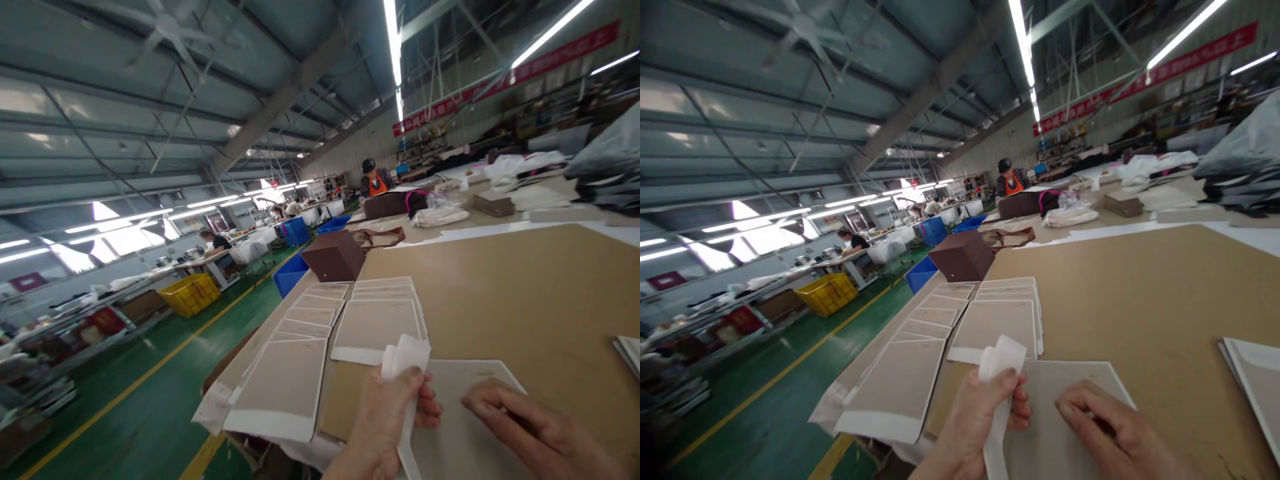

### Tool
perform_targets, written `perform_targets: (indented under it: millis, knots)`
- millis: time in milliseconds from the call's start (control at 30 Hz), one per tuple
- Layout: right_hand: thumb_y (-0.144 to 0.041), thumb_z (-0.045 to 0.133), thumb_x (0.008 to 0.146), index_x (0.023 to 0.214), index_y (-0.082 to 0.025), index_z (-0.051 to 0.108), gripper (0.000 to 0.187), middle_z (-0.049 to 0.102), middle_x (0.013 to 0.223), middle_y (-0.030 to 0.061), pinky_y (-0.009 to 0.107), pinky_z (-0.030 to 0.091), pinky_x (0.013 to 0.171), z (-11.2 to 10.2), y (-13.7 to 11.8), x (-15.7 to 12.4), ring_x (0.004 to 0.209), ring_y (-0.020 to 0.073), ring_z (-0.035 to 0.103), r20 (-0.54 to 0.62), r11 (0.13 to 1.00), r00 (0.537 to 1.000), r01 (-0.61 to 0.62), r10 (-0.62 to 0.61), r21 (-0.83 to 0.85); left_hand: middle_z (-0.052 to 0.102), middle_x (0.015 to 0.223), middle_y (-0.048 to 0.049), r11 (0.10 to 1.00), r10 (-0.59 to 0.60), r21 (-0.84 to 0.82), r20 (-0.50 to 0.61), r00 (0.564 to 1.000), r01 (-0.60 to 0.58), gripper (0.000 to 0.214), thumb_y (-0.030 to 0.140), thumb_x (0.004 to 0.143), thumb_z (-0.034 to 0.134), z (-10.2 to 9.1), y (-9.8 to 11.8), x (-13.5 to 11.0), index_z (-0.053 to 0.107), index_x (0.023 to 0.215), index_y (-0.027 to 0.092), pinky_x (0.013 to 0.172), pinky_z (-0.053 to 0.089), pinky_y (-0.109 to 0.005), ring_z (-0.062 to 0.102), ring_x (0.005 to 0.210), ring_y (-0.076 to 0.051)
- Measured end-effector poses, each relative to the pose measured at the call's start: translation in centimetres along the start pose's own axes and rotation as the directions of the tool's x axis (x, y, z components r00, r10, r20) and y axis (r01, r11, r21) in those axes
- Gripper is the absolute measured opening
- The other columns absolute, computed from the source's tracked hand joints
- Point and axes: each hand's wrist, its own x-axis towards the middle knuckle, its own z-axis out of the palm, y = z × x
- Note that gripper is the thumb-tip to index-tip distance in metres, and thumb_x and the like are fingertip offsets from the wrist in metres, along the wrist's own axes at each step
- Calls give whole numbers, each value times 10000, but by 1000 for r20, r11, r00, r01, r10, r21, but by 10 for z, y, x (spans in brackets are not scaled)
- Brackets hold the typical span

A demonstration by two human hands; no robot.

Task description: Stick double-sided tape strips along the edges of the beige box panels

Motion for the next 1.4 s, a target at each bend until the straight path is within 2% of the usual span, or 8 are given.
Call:
perform_targets:
  millis: [233, 500, 700, 800, 1000, 1167, 1267, 1400]
  knots:
    - [-607, 564, 807, 817, -221, 648, 395, 593, 702, -5, 243, 426, 608, 14, -49, 22, 651, 147, 506, -69, 920, 991, -83, 118, 382, 651, 717, -60, 995, 69, -77, 36, 997, -66, 415, 276, 600, 827, 19, -8, 1, 690, 925, 59, 484, 453, -170, 544, 553, -86]
    - [-613, 645, 736, 669, -197, 623, 422, 533, 624, -20, 235, 384, 581, 17, -47, 28, 624, 132, 448, -189, 856, 954, -110, 234, 505, 668, 761, -61, 996, 38, -88, 35, 999, -35, 591, 355, 550, 866, 26, -10, -2, 660, 1037, 92, 439, 446, -165, 551, 579, -109]
    - [-471, 746, 734, 854, -212, 678, 294, 660, 797, 4, 272, 484, 676, 33, -49, 23, 717, 159, 570, 97, 503, 963, -215, 250, 837, 665, 752, -54, 996, 47, -70, -15, 999, -48, 634, 411, 531, 872, 25, -16, -2, 656, 1035, 92, 457, 410, -185, 551, 566, -115]
    - [-418, 782, 710, 814, -210, 652, 266, 638, 755, 1, 260, 505, 642, 25, -55, 24, 693, 157, 576, 29, 385, 942, -166, 336, 908, 702, 789, -78, 999, 34, -40, 34, 999, -32, 593, 336, 500, 872, 16, -17, -6, 683, 1006, 91, 557, 465, -235, 600, 626, -157]
    - [-390, 828, 639, 694, -224, 557, 322, 452, 573, -47, 221, 427, 455, -25, -45, 19, 485, 89, 399, -164, 423, 921, -1, 353, 906, 575, 571, 45, 983, 54, 175, -14, 998, -50, 409, 353, 484, 878, -23, -4, -16, 617, 738, 167, 494, 365, -183, 479, 507, -81]
    - [-578, 709, 713, 706, -203, 623, 385, 498, 543, -24, 231, 343, 440, -18, -39, 0, 445, 87, 385, 275, 767, 929, -362, 249, 530, 412, 504, 92, 962, 18, 270, 87, 996, -41, 473, 501, 565, 828, -32, -3, -22, 638, 826, 155, 435, 215, -193, 290, 433, -44]
    - [-599, 689, 700, 653, -185, 594, 427, 516, 616, -13, 216, 309, 475, 0, -43, -4, 545, 104, 418, 340, 911, 910, -330, 238, 247, 426, 525, 72, 935, -17, 349, 229, 973, -66, 416, 476, 573, 819, -25, -9, -26, 605, 716, 149, 464, 234, -209, 314, 483, -58]
    - [-540, 636, 791, 723, -199, 588, 351, 506, 660, -27, 209, 305, 509, 8, -37, -5, 598, 109, 418, 382, 949, 903, -271, 194, 159, 394, 542, 60, 831, 38, 540, 184, 982, -133, 303, 392, 699, 686, -20, -12, -26, 504, 599, 172, 486, 247, -227, 323, 532, -79]
